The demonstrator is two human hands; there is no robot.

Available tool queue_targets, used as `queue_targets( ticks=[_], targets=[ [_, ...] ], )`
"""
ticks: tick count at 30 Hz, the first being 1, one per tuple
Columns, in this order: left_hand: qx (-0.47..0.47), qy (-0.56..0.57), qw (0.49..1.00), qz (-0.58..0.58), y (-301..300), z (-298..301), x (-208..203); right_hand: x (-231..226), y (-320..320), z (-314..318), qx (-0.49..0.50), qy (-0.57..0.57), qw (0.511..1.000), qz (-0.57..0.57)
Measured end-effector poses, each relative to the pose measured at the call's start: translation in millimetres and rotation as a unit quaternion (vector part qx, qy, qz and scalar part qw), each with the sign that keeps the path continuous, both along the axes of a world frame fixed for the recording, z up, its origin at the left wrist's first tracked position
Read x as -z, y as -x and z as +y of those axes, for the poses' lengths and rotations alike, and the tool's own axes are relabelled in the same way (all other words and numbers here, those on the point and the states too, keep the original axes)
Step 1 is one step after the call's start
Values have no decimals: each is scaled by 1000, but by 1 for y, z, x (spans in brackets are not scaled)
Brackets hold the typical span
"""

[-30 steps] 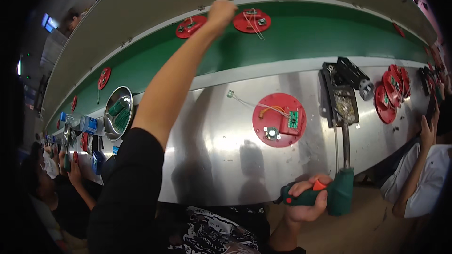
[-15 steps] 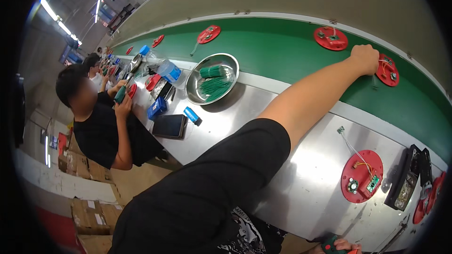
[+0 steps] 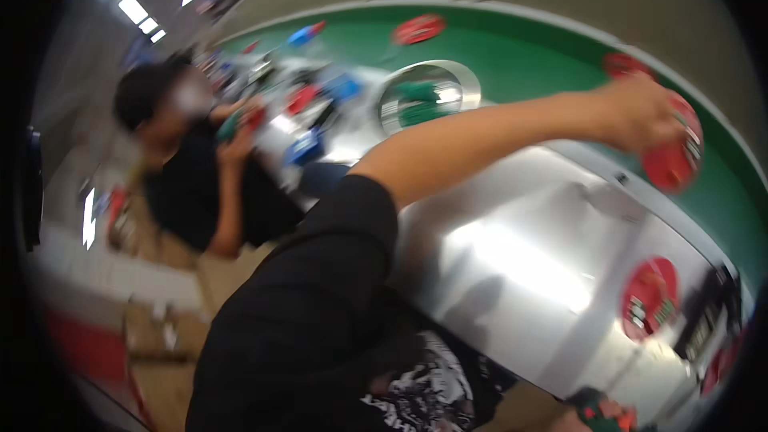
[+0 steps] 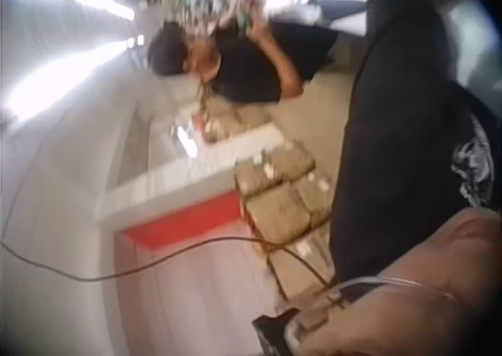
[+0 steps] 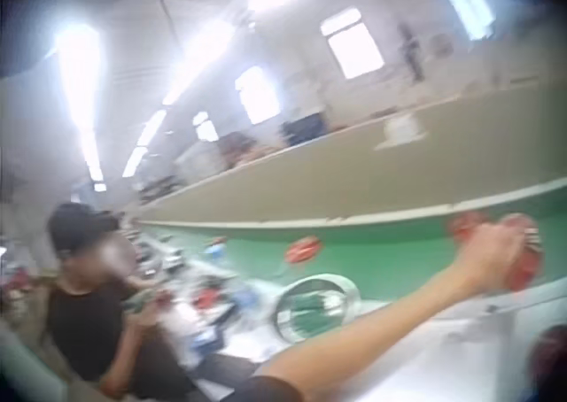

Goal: Soldering electronic components onto small green circuit boards on an assembly line.

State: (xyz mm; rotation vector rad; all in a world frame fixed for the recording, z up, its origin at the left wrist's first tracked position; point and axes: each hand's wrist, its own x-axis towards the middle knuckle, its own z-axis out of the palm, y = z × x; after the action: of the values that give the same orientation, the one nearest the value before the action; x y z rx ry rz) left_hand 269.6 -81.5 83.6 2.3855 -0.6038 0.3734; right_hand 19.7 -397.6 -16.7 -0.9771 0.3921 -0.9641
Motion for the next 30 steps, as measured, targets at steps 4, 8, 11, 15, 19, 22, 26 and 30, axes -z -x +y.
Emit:
queue_targets(
  ticks=[4, 8, 11, 15, 19, 22, 26, 30],
  targets=[
    [92, -18, 995, 16, 98, 56, 34, 29, -18, -32, -92, -115, 988, -38],
    [12, -79, 991, 111, 183, 93, 45, 35, -28, -11, -86, -43, 995, -17],
    [-63, -81, 979, 178, 210, 106, 45, 17, -14, -18, -32, 40, 998, -24],
    [-176, -37, 968, 178, 261, 143, 37, 17, -7, -10, -48, 1, 998, 34],
    [-199, 1, 970, 140, 296, 163, 18, 17, 3, -5, -149, 52, 987, 21],
    [-247, 65, 962, 95, 301, 186, 12, 7, 3, 0, -136, 52, 989, 30],
    [-275, -4, 961, 31, 269, 227, 10, 1, -2, 8, -142, 34, 988, 52],
    [-262, -23, 965, 14, 238, 254, 43, 7, -2, 1, -163, 44, 985, 26]
  ],
)
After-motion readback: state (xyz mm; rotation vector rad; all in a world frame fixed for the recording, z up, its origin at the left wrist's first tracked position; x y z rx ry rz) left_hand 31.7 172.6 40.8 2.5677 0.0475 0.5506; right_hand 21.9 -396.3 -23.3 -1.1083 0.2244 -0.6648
